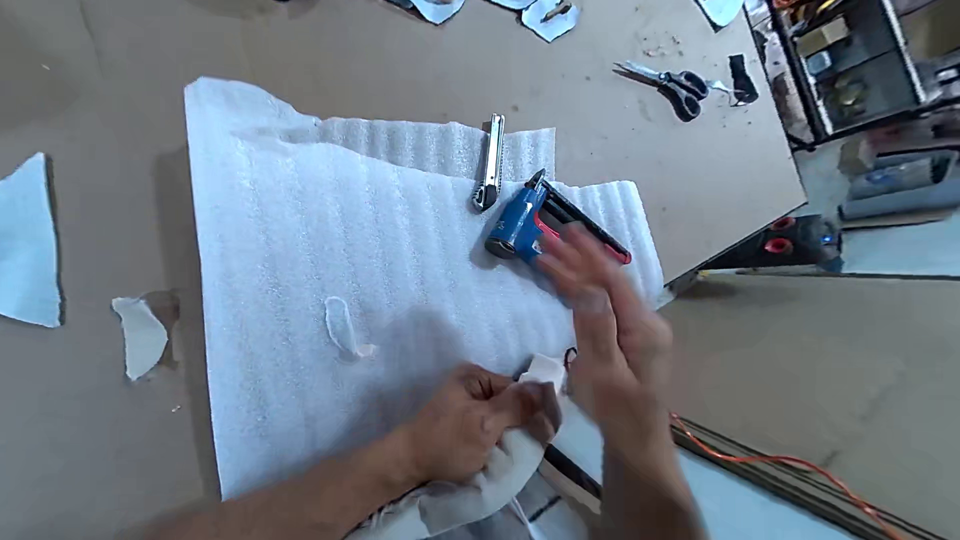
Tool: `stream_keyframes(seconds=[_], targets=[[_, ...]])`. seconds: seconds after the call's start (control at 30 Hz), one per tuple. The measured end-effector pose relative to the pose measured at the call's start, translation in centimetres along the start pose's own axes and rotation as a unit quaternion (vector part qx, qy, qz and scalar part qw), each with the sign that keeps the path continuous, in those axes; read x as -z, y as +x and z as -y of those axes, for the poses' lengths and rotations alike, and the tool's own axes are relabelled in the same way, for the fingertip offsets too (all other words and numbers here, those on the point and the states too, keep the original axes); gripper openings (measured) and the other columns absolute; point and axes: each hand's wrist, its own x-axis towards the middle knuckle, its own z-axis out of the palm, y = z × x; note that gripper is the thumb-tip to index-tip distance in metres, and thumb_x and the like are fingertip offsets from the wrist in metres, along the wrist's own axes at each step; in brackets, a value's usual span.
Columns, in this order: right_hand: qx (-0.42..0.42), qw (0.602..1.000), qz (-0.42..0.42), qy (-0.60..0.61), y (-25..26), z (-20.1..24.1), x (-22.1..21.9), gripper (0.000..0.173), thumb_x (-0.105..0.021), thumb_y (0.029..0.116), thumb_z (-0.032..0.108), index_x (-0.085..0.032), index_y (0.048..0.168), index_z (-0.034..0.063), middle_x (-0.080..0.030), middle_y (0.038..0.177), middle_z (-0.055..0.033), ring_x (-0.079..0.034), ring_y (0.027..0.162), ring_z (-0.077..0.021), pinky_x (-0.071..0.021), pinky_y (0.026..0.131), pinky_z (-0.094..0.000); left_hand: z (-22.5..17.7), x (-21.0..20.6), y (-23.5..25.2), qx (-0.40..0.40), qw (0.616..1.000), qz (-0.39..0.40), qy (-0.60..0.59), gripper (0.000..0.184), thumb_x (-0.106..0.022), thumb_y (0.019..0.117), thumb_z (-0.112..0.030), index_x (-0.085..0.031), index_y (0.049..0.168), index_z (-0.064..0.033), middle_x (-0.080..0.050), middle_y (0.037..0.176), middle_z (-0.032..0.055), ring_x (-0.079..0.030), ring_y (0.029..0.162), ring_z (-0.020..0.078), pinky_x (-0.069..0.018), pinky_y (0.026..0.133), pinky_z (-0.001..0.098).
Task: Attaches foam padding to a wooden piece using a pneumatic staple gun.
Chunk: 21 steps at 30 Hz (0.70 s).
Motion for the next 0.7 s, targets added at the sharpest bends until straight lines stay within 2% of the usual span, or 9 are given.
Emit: stream_keyframes(seconds=[0.1, 0.17, 0.33, 0.43, 0.5, 0.57, 0.6, 0.67, 0.7], targets=[[-0.045, 0.966, 0.012, -0.253, 2.2, -6.5, 2.1, 0.061, -0.056, 0.1006, 0.039, -0.047, 0.153, 0.0095, -0.061, 0.137, -0.0188, -0.065, 0.116, -0.0358, -0.0538, 0.087, -0.0603, 0.5, 0.0, 0.1, 0.020, 0.999, 0.015, 0.029, 0.037, -0.052, 0.1048, -0.026, -0.064, 0.072, -0.0123, -0.058, 0.061, -0.0087, -0.056, 0.056, -0.0004, -0.0487, 0.055, 0.0214], [-0.063, 0.945, 0.081, -0.312, 3.3, -9.5, 2.2, 0.077, -0.067, 0.0941, 0.044, -0.039, 0.158, 0.0123, -0.053, 0.146, -0.0227, -0.058, 0.125, -0.0438, -0.0507, 0.091, -0.0672, 0.3, -0.1, 0.0, 0.038, 0.998, 0.020, 0.035, 0.038, -0.052, 0.1052, -0.027, -0.064, 0.072, -0.0122, -0.056, 0.060, -0.0080, -0.055, 0.055, 0.0002, -0.0472, 0.053, 0.0218], [-0.059, 0.920, 0.166, -0.351, 6.7, -11.9, 1.7, 0.096, -0.080, 0.0828, 0.050, -0.036, 0.160, 0.0151, -0.059, 0.131, -0.0269, -0.062, 0.113, -0.0474, -0.0519, 0.086, -0.0666, -0.1, 0.1, 0.0, 0.083, 0.991, 0.020, 0.108, 0.041, -0.054, 0.1039, -0.037, -0.060, 0.070, -0.0140, -0.050, 0.058, -0.0076, -0.049, 0.052, 0.0025, -0.0407, 0.050, 0.0248], [-0.048, 0.901, 0.211, -0.377, 7.6, -11.4, 2.0, 0.088, -0.076, 0.0875, 0.047, -0.038, 0.159, 0.0110, -0.065, 0.120, -0.0259, -0.067, 0.099, -0.0460, -0.0531, 0.079, -0.0655, -0.5, 0.4, 0.0, 0.103, 0.979, 0.039, 0.171, 0.044, -0.052, 0.1042, -0.041, -0.060, 0.070, -0.0137, -0.048, 0.058, -0.0053, -0.048, 0.052, 0.0059, -0.0390, 0.050, 0.0292], [-0.056, 0.887, 0.245, -0.388, 8.1, -10.7, 2.6, 0.082, -0.073, 0.0895, 0.040, -0.040, 0.156, 0.0050, -0.066, 0.122, -0.0263, -0.068, 0.099, -0.0468, -0.0533, 0.080, -0.0669, -0.9, 0.5, 0.0, 0.109, 0.971, 0.061, 0.204, 0.046, -0.049, 0.1053, -0.042, -0.058, 0.070, -0.0132, -0.047, 0.059, -0.0040, -0.048, 0.054, 0.0082, -0.0383, 0.052, 0.0318], [-0.062, 0.879, 0.274, -0.385, 8.6, -8.6, 4.4, 0.065, -0.067, 0.0929, 0.032, -0.049, 0.147, 0.0002, -0.066, 0.115, -0.0256, -0.068, 0.096, -0.0455, -0.0525, 0.077, -0.0680, -1.2, 0.6, 0.1, 0.107, 0.963, 0.083, 0.232, 0.049, -0.047, 0.1062, -0.042, -0.055, 0.068, -0.0123, -0.045, 0.059, -0.0023, -0.047, 0.055, 0.0117, -0.0372, 0.053, 0.0350], [-0.067, 0.879, 0.283, -0.377, 9.1, -7.0, 5.8, 0.050, -0.062, 0.0954, 0.031, -0.057, 0.136, 0.0011, -0.068, 0.102, -0.0211, -0.069, 0.085, -0.0406, -0.0532, 0.069, -0.0651, -1.5, 0.8, 0.1, 0.108, 0.959, 0.094, 0.244, 0.050, -0.045, 0.1069, -0.042, -0.055, 0.069, -0.0112, -0.045, 0.060, -0.0007, -0.048, 0.057, 0.0141, -0.0379, 0.055, 0.0373], [-0.141, 0.886, 0.302, -0.323, 9.8, -3.1, 8.9, 0.033, -0.052, 0.0963, 0.044, -0.066, 0.103, 0.0147, -0.063, 0.067, -0.0026, -0.063, 0.054, -0.0198, -0.0520, 0.046, -0.0448, -1.7, 0.8, 0.3, 0.116, 0.952, 0.111, 0.259, 0.052, -0.043, 0.1078, -0.042, -0.056, 0.070, -0.0093, -0.047, 0.062, 0.0016, -0.050, 0.060, 0.0169, -0.0390, 0.057, 0.0400], [-0.226, 0.882, 0.327, -0.253, 10.0, -0.8, 10.7, 0.033, -0.052, 0.0959, 0.047, -0.067, 0.096, 0.0175, -0.064, 0.064, -0.0017, -0.063, 0.049, -0.0170, -0.0545, 0.043, -0.0382, -1.7, 0.7, 0.4, 0.122, 0.950, 0.115, 0.264, 0.052, -0.043, 0.1079, -0.042, -0.057, 0.071, -0.0087, -0.048, 0.063, 0.0023, -0.051, 0.061, 0.0177, -0.0398, 0.058, 0.0407]])
